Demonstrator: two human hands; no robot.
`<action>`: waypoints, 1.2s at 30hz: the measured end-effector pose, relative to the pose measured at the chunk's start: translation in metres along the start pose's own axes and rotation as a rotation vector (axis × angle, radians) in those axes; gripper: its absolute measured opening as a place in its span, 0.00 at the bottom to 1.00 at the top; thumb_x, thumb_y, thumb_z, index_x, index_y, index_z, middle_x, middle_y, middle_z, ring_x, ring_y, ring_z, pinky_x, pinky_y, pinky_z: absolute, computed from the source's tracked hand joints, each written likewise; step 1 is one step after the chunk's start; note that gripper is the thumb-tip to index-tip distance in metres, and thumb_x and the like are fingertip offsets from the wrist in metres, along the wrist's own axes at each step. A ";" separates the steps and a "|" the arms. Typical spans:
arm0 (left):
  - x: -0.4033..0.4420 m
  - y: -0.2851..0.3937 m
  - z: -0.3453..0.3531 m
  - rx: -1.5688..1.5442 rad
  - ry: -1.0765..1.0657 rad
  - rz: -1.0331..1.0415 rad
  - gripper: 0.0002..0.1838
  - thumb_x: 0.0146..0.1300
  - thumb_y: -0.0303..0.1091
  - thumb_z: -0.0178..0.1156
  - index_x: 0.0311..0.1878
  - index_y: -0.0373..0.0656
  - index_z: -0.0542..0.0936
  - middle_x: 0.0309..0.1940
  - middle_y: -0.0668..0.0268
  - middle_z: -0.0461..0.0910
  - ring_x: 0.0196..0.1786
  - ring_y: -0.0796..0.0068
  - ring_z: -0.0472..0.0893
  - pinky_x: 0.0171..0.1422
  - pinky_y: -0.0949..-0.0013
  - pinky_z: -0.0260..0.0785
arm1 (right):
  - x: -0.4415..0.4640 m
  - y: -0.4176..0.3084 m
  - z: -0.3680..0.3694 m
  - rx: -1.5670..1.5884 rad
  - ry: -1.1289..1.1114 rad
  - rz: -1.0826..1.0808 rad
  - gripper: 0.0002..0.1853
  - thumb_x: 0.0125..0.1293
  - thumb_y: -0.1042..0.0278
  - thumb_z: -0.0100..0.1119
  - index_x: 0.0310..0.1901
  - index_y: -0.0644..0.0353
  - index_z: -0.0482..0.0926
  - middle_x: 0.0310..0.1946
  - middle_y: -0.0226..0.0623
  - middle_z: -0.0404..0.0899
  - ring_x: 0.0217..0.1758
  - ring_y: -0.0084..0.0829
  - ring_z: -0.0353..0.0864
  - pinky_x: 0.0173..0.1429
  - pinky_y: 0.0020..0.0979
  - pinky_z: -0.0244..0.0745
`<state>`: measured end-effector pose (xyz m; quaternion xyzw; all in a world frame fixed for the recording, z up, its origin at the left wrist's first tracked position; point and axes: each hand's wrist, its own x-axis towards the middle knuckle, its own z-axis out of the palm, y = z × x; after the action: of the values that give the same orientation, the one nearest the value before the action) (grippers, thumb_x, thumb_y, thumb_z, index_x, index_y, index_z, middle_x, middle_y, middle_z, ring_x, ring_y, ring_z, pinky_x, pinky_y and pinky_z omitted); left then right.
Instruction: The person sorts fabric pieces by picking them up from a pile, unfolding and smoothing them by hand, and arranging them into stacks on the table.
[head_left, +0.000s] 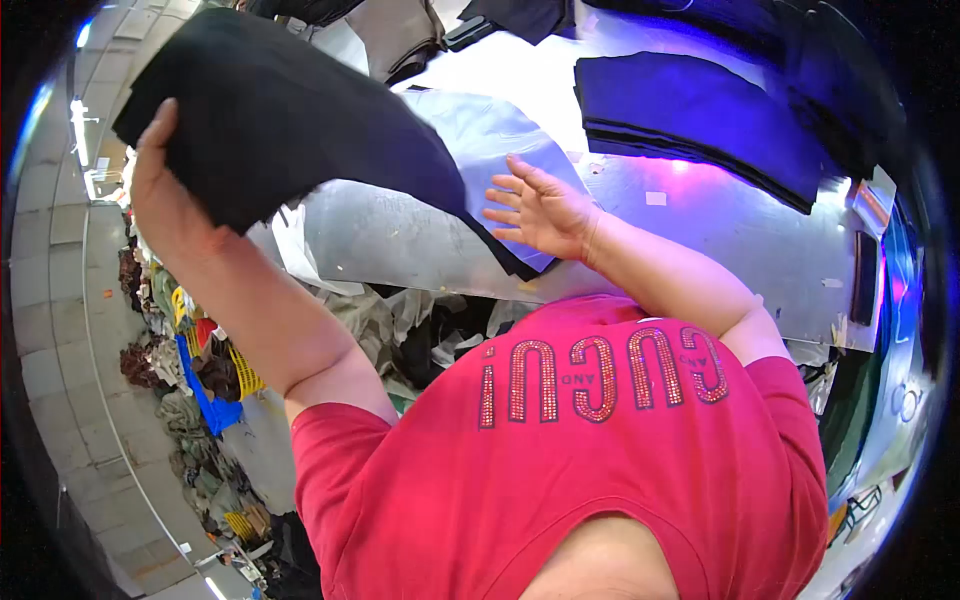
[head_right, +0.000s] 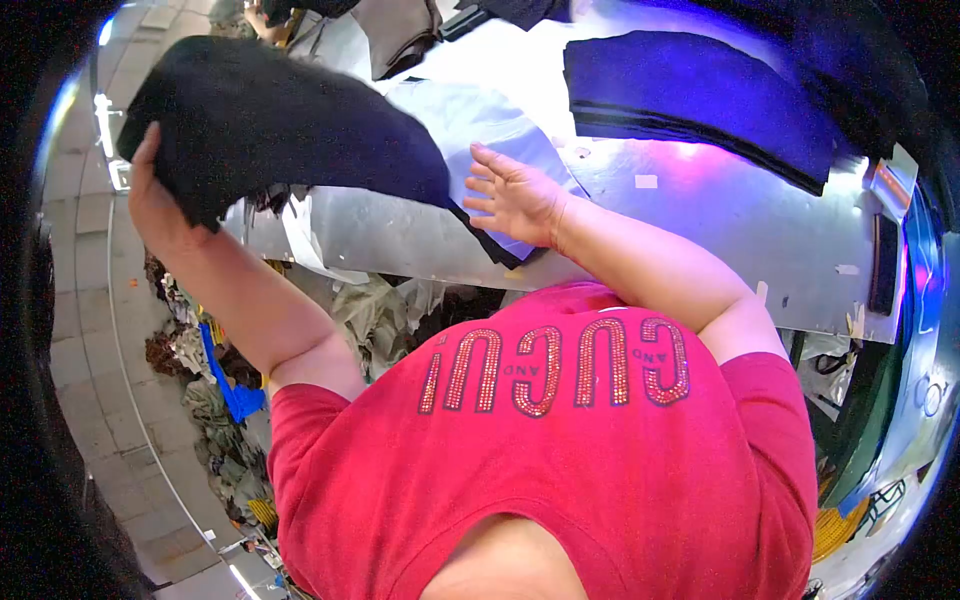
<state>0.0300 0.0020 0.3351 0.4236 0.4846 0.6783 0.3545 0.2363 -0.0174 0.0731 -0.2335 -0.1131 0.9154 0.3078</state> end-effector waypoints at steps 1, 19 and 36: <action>0.002 0.005 -0.001 0.030 -0.041 0.146 0.15 0.52 0.29 0.57 0.42 0.32 0.76 0.39 0.54 0.78 0.37 0.63 0.80 0.44 0.66 0.74 | -0.001 0.002 -0.001 0.005 -0.001 -0.009 0.39 0.62 0.38 0.43 0.67 0.56 0.48 0.69 0.39 0.44 0.70 0.41 0.47 0.69 0.41 0.46; -0.048 -0.045 0.088 -0.196 -0.246 -0.222 0.12 0.55 0.30 0.53 0.39 0.33 0.78 0.35 0.55 0.80 0.36 0.67 0.81 0.43 0.69 0.74 | -0.187 -0.058 -0.106 0.012 -0.068 -0.416 0.33 0.48 0.71 0.52 0.61 0.64 0.60 0.55 0.46 0.68 0.57 0.37 0.70 0.63 0.35 0.63; -0.016 -0.356 0.184 0.123 -0.488 -0.750 0.27 0.52 0.30 0.60 0.55 0.32 0.66 0.46 0.56 0.74 0.43 0.64 0.78 0.52 0.67 0.69 | -0.249 -0.247 -0.259 -1.140 1.292 -0.568 0.37 0.49 0.65 0.63 0.62 0.59 0.59 0.50 0.46 0.72 0.52 0.37 0.73 0.56 0.34 0.68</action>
<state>0.2302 0.1529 0.0224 0.3865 0.5464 0.3533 0.6536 0.6663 0.0391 0.0244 -0.7817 -0.4079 0.3012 0.3630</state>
